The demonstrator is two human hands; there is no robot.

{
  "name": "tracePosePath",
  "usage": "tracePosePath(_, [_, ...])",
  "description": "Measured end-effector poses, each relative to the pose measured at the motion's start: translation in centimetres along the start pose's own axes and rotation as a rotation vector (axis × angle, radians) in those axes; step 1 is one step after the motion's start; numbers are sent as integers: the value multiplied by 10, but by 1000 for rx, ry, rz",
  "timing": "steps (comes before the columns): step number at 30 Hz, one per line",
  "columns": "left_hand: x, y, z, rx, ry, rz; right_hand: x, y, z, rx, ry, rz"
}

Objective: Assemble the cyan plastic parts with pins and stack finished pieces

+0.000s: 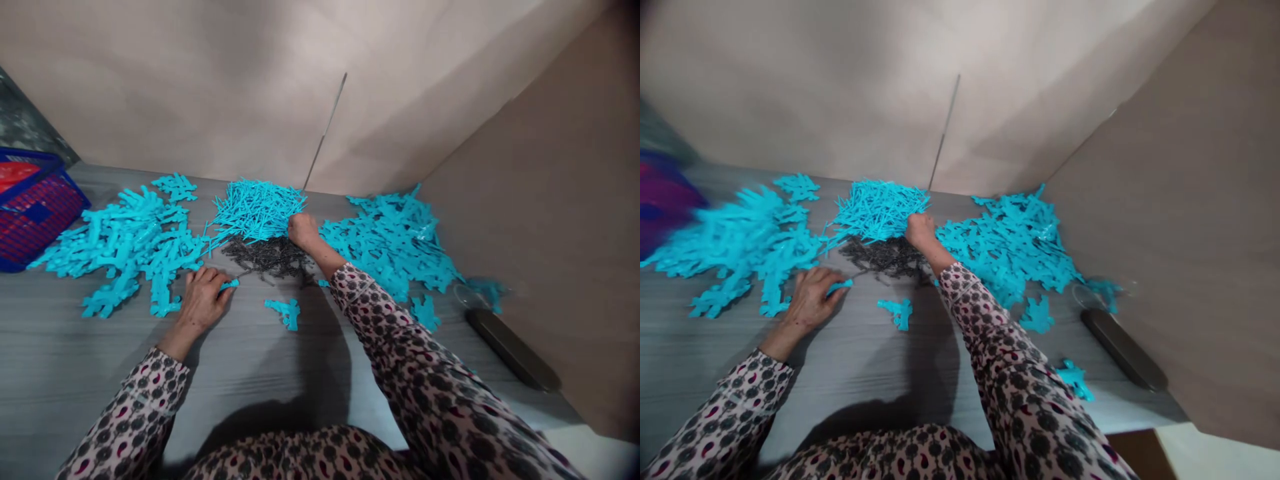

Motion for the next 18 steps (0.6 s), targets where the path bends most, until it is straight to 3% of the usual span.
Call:
tracePosePath(8, [1,1,1,-7,37,-13,-1,5,-18,-95,-100,-98])
tracePosePath(13, [3,1,4,-16,55,-9,-6,33,-29,-180,-227,-139])
tracePosePath(16, [-2,1,4,-33,82,-41,-3,63,-30,-256,-556,-191])
tracePosePath(18, [-11,0,-4,-59,138,-141,3,88,-24,-302,-838,-206])
Point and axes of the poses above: each hand's wrist, its own y-axis away from the middle knuckle, its own x-axis out of the palm, z = x × y, the point moved 2 cm from there along -y, towards the middle knuckle, and after that the axes turned 14 degrees about z, right-handed, at the moved point
